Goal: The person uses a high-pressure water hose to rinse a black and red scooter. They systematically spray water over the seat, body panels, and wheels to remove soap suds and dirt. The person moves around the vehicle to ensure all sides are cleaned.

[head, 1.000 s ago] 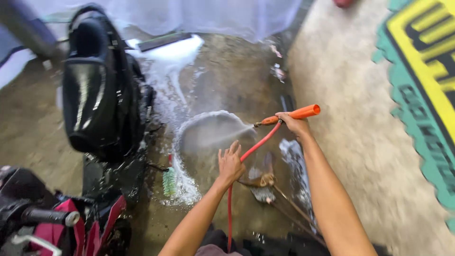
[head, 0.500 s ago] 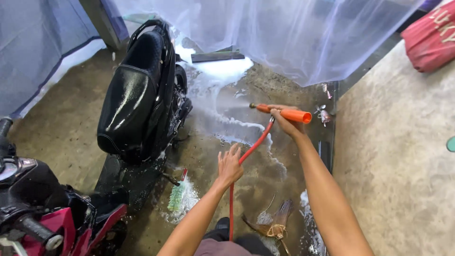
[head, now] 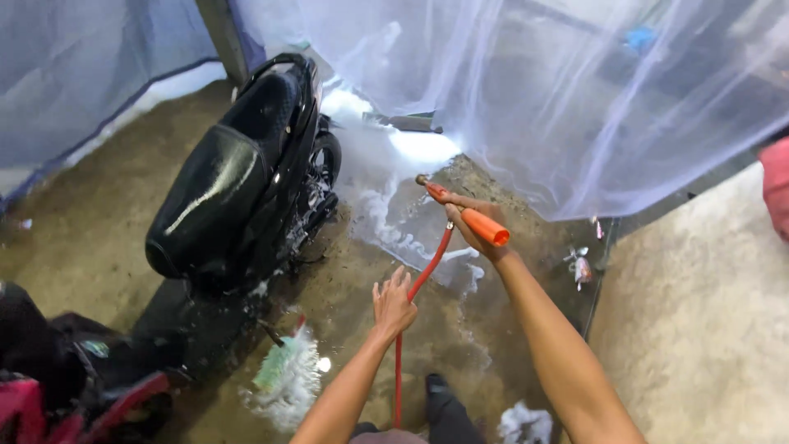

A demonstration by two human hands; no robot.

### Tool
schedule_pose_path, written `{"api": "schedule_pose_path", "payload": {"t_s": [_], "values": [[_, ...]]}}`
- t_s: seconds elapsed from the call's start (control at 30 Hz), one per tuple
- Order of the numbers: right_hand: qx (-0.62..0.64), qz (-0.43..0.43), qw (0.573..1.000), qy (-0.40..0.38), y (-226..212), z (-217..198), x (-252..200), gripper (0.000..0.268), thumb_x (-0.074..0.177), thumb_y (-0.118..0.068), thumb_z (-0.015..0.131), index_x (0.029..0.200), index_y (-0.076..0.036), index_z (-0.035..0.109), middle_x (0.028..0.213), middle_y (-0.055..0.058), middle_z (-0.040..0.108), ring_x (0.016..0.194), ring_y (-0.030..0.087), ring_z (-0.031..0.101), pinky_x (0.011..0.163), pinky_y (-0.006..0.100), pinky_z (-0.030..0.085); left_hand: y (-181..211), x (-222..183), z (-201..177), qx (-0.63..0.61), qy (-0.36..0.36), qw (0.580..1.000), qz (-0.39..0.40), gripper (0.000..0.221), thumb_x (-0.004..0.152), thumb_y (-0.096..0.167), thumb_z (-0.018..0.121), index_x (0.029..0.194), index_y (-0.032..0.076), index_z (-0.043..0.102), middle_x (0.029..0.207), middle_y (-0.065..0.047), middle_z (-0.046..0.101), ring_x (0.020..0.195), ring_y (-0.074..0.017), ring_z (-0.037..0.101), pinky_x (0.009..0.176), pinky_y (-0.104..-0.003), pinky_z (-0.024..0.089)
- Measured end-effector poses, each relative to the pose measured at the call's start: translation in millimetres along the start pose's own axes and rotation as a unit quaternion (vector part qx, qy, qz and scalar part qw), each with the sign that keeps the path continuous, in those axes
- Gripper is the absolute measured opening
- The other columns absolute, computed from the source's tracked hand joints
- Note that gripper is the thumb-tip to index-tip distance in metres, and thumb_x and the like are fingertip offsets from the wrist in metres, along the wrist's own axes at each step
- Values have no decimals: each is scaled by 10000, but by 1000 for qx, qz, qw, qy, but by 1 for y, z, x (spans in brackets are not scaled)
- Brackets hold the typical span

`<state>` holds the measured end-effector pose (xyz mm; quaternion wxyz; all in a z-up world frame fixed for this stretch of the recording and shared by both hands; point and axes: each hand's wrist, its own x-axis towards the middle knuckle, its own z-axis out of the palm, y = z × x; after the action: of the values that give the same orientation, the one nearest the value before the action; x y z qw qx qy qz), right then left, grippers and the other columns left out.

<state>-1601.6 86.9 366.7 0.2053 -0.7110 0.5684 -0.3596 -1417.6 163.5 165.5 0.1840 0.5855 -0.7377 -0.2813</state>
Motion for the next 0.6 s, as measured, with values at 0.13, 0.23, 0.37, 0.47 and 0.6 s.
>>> {"api": "schedule_pose_path", "payload": {"t_s": [0.13, 0.23, 0.37, 0.47, 0.6], "values": [[27, -63, 996, -61, 68, -5, 22, 226, 926, -257, 705, 1120, -295, 814, 1127, 128, 757, 1107, 349, 678, 911, 416, 558, 35, 17, 60, 0, 16, 999, -47, 713, 692, 51, 547, 1405, 18, 559, 1557, -128, 401, 1271, -412, 565, 1134, -718, 270], [75, -84, 990, -85, 94, -20, 12, 249, 929, -192, 725, 1155, -259, 806, 1162, 172, 733, 1088, 367, 678, 891, 405, 567, 58, 25, 105, -28, 22, 994, -99, 718, 695, 59, 538, 1412, 29, 548, 1551, -126, 407, 1272, -431, 565, 1134, -731, 254], [114, -50, 992, 18, 112, -48, -12, 222, 932, -114, 670, 1097, -175, 806, 1170, 190, 738, 1121, 383, 668, 935, 457, 537, 77, 30, 134, -26, 40, 989, -142, 663, 749, 43, 581, 1410, -5, 547, 1545, -160, 424, 1263, -419, 581, 1119, -670, 331], [113, -32, 993, 31, 153, -52, -25, 213, 936, -98, 682, 1065, -192, 823, 1125, 153, 762, 1099, 315, 699, 935, 397, 542, 81, 24, 157, -43, 50, 984, -166, 668, 756, 9, 585, 1421, -22, 531, 1552, -187, 411, 1282, -434, 569, 1082, -634, 410], [139, -45, 989, 14, 155, -54, -20, 207, 968, -90, 652, 1087, -143, 812, 1114, 185, 758, 1095, 336, 696, 902, 413, 543, 89, 16, 140, -97, 68, 974, -193, 688, 754, -12, 569, 1439, -29, 509, 1574, -207, 371, 1323, -455, 533, 1063, -598, 464]]}}
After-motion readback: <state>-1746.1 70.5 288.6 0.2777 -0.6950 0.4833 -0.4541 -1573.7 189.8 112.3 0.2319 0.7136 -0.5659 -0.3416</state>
